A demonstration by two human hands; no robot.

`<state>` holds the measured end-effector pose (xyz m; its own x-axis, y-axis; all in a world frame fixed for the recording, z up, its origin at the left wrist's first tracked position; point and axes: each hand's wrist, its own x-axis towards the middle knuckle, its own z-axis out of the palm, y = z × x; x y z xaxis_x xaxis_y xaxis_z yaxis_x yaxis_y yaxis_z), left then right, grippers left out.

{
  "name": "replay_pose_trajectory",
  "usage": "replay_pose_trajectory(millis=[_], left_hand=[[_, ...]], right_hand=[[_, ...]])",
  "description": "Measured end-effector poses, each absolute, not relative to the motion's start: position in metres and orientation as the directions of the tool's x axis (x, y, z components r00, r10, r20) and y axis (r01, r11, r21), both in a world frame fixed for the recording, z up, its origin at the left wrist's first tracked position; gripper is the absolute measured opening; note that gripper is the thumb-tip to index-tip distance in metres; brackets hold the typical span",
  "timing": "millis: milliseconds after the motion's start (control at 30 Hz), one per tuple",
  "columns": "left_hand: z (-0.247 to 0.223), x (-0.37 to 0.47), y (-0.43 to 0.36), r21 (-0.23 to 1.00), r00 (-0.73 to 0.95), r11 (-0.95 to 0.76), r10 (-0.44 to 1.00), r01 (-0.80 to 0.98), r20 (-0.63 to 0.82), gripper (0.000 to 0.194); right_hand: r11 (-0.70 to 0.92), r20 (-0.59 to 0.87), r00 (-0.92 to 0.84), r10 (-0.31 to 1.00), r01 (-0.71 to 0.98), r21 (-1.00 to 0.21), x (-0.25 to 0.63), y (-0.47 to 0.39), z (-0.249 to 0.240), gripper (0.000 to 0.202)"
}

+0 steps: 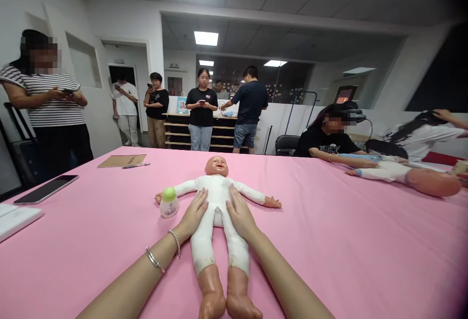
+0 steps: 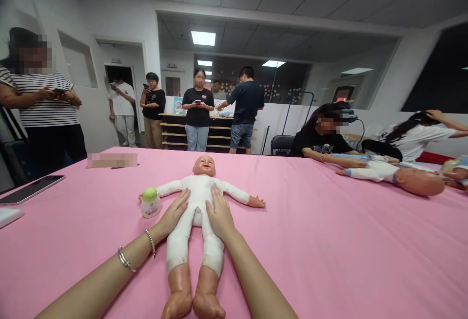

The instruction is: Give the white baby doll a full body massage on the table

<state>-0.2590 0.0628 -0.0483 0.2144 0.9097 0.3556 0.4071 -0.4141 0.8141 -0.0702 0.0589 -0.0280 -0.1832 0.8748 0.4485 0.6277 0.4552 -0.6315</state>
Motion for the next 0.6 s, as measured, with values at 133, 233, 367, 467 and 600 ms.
replay_pose_trajectory(millis=[133,233,367,467,600], left_hand=[[-0.048,-0.261,0.062,0.729,0.239,-0.542,0.84,0.418,0.488,0.058],[-0.044,-0.261,0.057,0.649,0.382,-0.634,0.772,0.419,0.508,0.048],[-0.042,-0.259,0.056,0.712,0.396,-0.586,0.803,0.386,0.447,0.043],[-0.048,-0.26,0.064,0.805,0.248,-0.448,0.892,0.388,0.377,0.046],[-0.054,-0.263,0.072,0.874,0.02,-0.281,0.954,0.396,0.298,0.05]], right_hand=[[0.57,0.403,-0.403,0.822,0.584,-0.578,-0.072,0.053,-0.023,0.048],[0.533,0.39,-0.362,0.846,0.591,-0.606,-0.074,0.054,-0.024,0.047],[0.357,0.329,-0.174,0.928,0.661,-0.66,-0.077,0.058,-0.028,0.048],[0.171,0.242,0.009,0.97,0.682,-0.711,-0.078,0.059,-0.03,0.051],[0.106,0.257,0.144,0.956,0.644,-0.758,-0.078,0.058,-0.03,0.057]])
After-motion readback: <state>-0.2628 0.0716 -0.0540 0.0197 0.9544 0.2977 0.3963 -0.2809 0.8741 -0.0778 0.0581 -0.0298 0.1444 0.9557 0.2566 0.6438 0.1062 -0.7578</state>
